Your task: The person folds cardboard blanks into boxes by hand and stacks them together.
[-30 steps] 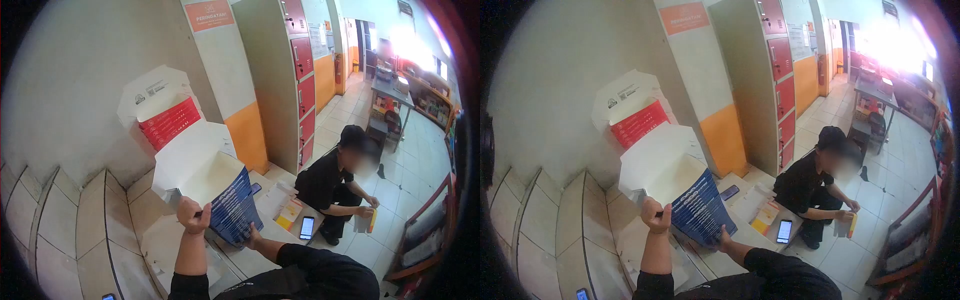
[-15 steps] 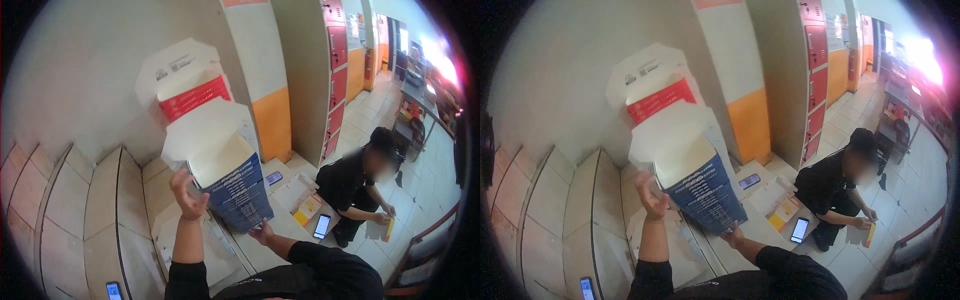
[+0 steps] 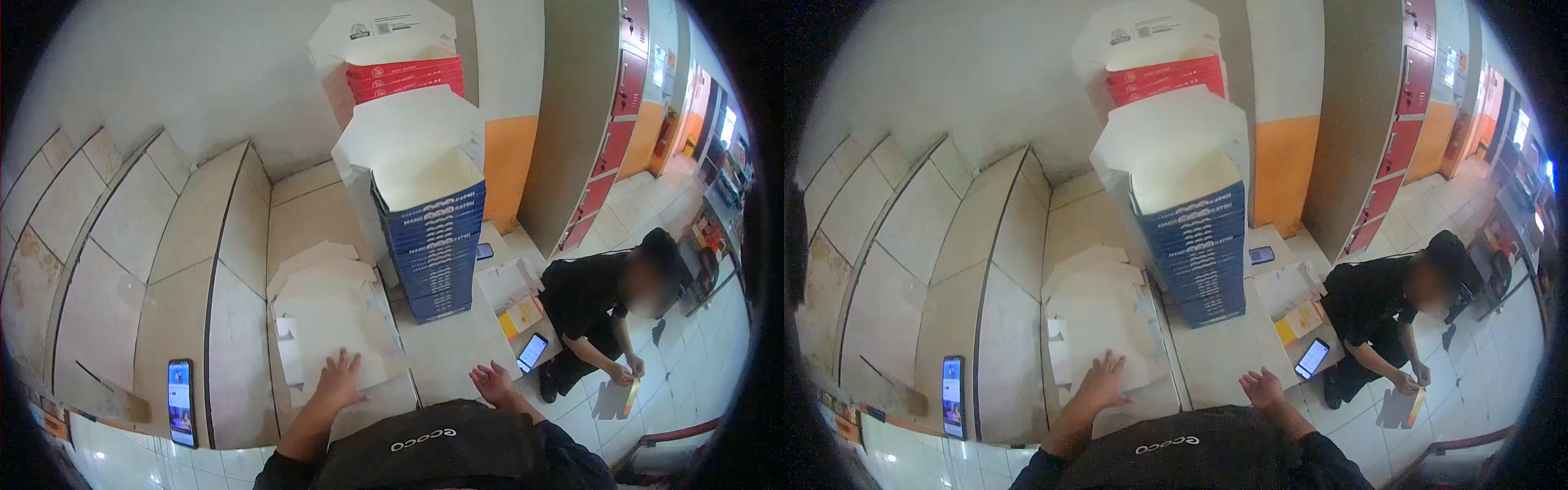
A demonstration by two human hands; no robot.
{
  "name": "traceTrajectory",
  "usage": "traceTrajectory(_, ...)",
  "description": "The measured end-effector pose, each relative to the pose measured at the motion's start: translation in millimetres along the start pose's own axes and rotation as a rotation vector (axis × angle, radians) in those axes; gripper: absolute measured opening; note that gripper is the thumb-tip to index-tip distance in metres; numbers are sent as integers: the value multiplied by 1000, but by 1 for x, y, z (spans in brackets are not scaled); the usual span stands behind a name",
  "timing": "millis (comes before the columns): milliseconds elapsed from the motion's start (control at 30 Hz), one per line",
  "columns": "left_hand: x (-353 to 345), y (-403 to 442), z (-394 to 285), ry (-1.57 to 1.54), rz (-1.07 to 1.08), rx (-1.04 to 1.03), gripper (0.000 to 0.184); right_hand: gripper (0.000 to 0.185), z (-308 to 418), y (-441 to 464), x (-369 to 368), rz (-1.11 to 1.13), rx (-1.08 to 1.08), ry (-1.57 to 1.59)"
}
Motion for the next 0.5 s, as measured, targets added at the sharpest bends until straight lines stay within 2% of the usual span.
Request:
traceTrajectory(233,17,24,28,-104,126,-220,88,48,25,-31,-71,161,118,-150)
traceTrajectory(267,42,15,8,-4,199,-167,88,46,29,-36,-77,183,131,-160)
traceTrajectory(367,42,25,26,-131,87,-317,74,43,40,-45,-91,329,185,-162)
traceTrajectory(400,51,23,18,-134,185,-211,72,42,46,-49,-100,335,196,-165)
traceTrajectory(500,48,32,23,-112,134,-279,68,39,48,-72,-117,350,213,-174)
Point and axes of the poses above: each hand's wrist, its own y-axis towards the middle knuckle, its own x-axis out of the back of the hand, z = x × y, the point moved 5 cm from there along y, towards the middle knuckle, and after that the axes turned 13 degrees about -y, right-handed, at the moved point
